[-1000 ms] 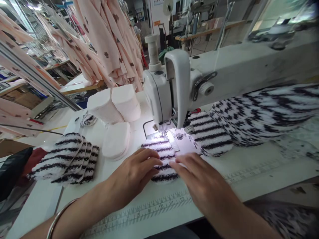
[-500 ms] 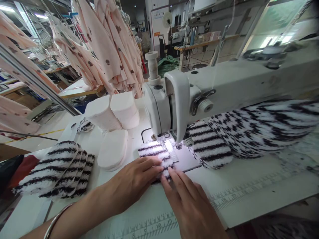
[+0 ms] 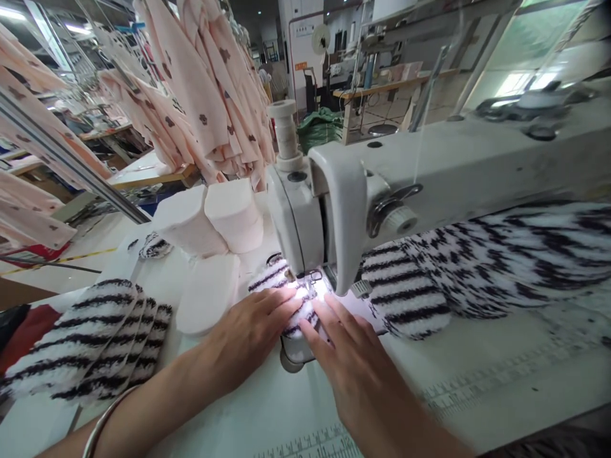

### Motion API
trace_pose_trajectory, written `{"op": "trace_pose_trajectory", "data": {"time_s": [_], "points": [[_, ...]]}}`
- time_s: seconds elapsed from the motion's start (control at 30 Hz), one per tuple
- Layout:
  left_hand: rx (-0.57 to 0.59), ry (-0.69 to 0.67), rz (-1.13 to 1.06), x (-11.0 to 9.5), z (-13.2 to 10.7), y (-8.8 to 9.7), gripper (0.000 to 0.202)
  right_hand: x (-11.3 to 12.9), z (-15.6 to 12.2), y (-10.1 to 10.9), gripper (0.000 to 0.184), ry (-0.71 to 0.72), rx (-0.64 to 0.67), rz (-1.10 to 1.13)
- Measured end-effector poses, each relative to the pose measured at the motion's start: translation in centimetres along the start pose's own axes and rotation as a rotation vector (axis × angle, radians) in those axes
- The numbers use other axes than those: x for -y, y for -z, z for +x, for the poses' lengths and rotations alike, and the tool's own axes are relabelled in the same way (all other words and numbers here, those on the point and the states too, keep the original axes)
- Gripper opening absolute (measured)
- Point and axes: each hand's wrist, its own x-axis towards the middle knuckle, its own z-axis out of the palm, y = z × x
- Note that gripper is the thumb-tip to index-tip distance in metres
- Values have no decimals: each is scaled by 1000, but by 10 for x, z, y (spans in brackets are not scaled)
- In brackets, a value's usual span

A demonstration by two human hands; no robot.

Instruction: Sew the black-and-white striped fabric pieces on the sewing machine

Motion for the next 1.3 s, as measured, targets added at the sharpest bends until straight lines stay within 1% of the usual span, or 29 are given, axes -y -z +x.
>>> {"op": "trace_pose_trajectory", "data": {"time_s": [0.13, 0.23, 0.37, 0.47, 0.57, 0.63, 0.7, 0.77, 0.83, 0.97, 1.03, 1.1, 1.17, 1.23, 1.3], "points": [[-28, 41, 89, -4, 4, -3, 31, -12, 8, 6, 46, -13, -5, 103], [-28, 61, 117, -8, 6, -4, 25, -23, 15, 12, 52, -11, 40, 79], [-32, 92, 140, -8, 8, -3, 18, -32, 17, 16, 47, 11, 34, 25], [4, 89, 105, -5, 12, 2, 16, -23, 12, 13, 49, 0, 15, -19], [58, 18, 12, 2, 16, 9, 16, -1, 5, 6, 53, -30, -49, -81], [70, -21, -36, 8, 17, 11, 16, 12, 2, 2, 54, -57, -68, -102], [63, -19, -64, 13, 17, 12, 17, 19, 0, -1, 55, -68, -64, -110], [56, 0, -72, 14, 15, 10, 17, 18, -1, -2, 54, -72, -61, -105], [40, 31, -58, 12, 13, 8, 16, 11, -2, -2, 53, -58, -43, -86], [-8, 107, 24, 1, 9, -1, 12, -11, 1, 0, 50, -8, 0, -35], [-40, 141, 79, -4, 10, -5, 12, -17, 4, 1, 50, 17, 30, -22], [-78, 159, 107, -8, 12, -7, 12, -14, 6, 1, 51, 8, 54, -28], [-89, 145, 73, -9, 14, -5, 8, -4, 6, -1, 53, -26, 18, -53], [-36, 99, -27, -6, 15, 1, 9, 7, 5, -3, 52, -47, -34, -83], [67, 44, -145, -1, 13, 11, 16, 14, 4, -5, 51, -46, -51, -94]]}}
